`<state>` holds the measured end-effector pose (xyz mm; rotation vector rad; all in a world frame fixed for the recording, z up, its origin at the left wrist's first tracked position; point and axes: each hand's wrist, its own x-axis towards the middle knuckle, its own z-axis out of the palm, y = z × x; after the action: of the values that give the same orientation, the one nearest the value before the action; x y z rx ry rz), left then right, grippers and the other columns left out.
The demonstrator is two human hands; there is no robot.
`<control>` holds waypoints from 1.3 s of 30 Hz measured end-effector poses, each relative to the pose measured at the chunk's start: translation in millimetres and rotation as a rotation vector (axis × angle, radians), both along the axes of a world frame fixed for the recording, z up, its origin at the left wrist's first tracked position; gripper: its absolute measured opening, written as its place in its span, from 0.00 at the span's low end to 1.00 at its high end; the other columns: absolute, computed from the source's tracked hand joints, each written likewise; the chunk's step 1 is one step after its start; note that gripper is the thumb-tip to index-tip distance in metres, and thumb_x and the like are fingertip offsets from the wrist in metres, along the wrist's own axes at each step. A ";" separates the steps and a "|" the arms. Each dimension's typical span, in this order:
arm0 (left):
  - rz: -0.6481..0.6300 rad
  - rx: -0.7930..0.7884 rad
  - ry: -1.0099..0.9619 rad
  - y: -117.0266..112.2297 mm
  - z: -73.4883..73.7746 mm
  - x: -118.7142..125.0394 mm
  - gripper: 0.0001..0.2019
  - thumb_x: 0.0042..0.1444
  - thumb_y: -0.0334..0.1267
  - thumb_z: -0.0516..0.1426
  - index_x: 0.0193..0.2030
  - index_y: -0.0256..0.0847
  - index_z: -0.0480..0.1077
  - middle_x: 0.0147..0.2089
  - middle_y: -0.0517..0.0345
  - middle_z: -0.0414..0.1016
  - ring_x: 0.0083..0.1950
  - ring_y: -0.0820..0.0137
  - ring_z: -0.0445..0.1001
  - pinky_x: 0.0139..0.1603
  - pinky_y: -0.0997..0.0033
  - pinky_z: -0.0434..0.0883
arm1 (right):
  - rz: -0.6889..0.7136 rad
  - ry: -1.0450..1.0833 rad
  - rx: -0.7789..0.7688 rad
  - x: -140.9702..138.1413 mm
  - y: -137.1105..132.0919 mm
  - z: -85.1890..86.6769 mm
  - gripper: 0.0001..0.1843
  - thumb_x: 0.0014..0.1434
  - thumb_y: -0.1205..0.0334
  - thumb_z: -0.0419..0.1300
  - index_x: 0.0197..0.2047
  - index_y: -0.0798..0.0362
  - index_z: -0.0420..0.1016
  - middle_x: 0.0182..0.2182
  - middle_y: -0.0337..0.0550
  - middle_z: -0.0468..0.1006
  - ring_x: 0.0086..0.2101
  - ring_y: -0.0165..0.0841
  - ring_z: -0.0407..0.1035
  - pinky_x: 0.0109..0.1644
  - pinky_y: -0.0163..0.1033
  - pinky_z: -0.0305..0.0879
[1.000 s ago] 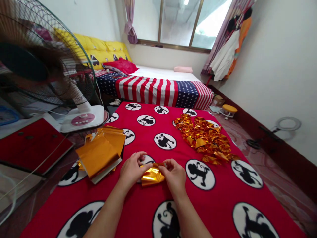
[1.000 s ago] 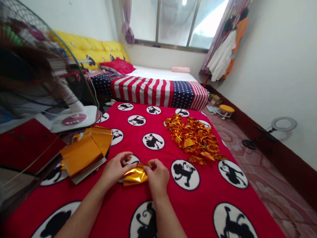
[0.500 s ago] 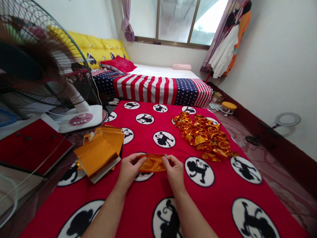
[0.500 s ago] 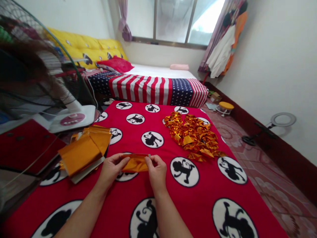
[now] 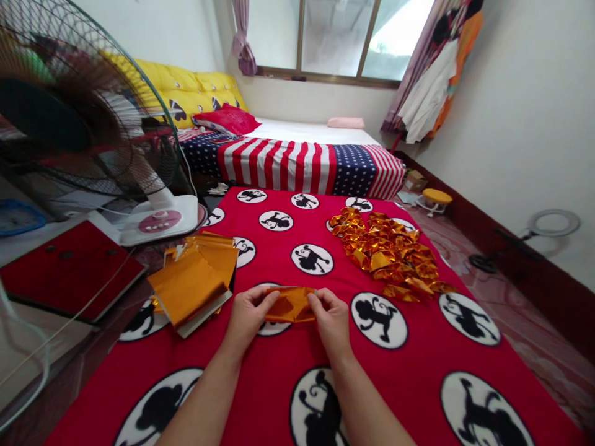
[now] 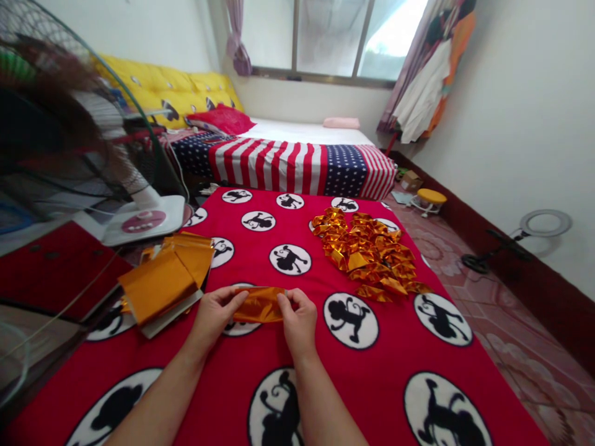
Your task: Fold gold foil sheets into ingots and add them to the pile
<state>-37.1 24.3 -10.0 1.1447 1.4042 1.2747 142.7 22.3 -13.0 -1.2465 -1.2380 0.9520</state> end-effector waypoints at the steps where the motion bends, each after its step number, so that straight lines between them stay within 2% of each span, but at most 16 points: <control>1: 0.002 -0.001 -0.005 0.1 -0.5 0.1 0.18 0.47 0.50 0.65 0.36 0.35 0.80 0.34 0.51 0.83 0.33 0.62 0.80 0.33 0.69 0.77 | 0.001 -0.003 -0.001 0.0 0.1 -0.3 0.17 0.58 0.53 0.60 0.23 0.53 0.66 0.22 0.34 0.64 0.25 0.28 0.58 0.29 0.32 0.55; 8: -0.008 0.006 0.016 -1.2 -0.3 -0.4 0.17 0.50 0.49 0.64 0.35 0.35 0.80 0.33 0.52 0.83 0.31 0.64 0.79 0.31 0.71 0.75 | -0.002 0.003 -0.027 -1.2 -0.3 -3.6 0.16 0.58 0.50 0.60 0.26 0.54 0.71 0.23 0.37 0.69 0.26 0.29 0.62 0.30 0.32 0.58; 12: 0.003 0.012 0.020 -1.9 1.7 0.2 0.16 0.49 0.49 0.65 0.32 0.36 0.79 0.30 0.54 0.82 0.30 0.65 0.79 0.31 0.72 0.74 | 0.009 0.000 -0.033 -2.1 -0.7 -2.7 0.17 0.57 0.50 0.61 0.25 0.54 0.70 0.22 0.36 0.68 0.25 0.28 0.62 0.29 0.32 0.57; 15: 0.025 0.016 0.024 -2.1 3.6 1.2 0.15 0.48 0.48 0.65 0.30 0.36 0.79 0.28 0.54 0.81 0.28 0.66 0.78 0.30 0.73 0.74 | 0.008 0.015 -0.033 -2.9 -0.6 -1.6 0.17 0.56 0.51 0.62 0.24 0.54 0.69 0.21 0.36 0.68 0.24 0.28 0.62 0.29 0.32 0.57; 26: 0.044 -0.007 -0.052 -1.9 3.8 2.6 0.15 0.45 0.47 0.67 0.32 0.35 0.80 0.29 0.53 0.82 0.27 0.67 0.78 0.29 0.73 0.74 | 0.036 -0.019 -0.027 -0.9 0.1 -1.0 0.09 0.54 0.58 0.62 0.28 0.55 0.76 0.24 0.38 0.73 0.27 0.29 0.65 0.31 0.32 0.59; 39: 0.034 -0.004 0.001 -0.8 0.5 -0.4 0.16 0.46 0.48 0.66 0.33 0.35 0.80 0.28 0.54 0.81 0.26 0.69 0.76 0.26 0.75 0.72 | 0.058 0.037 -0.056 1.9 1.6 -7.4 0.14 0.57 0.52 0.61 0.30 0.55 0.77 0.26 0.41 0.75 0.29 0.32 0.68 0.33 0.34 0.62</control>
<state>-37.5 23.5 -9.5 1.1232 1.4320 1.2942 144.6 23.9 -20.5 -1.2368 -1.2316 1.0538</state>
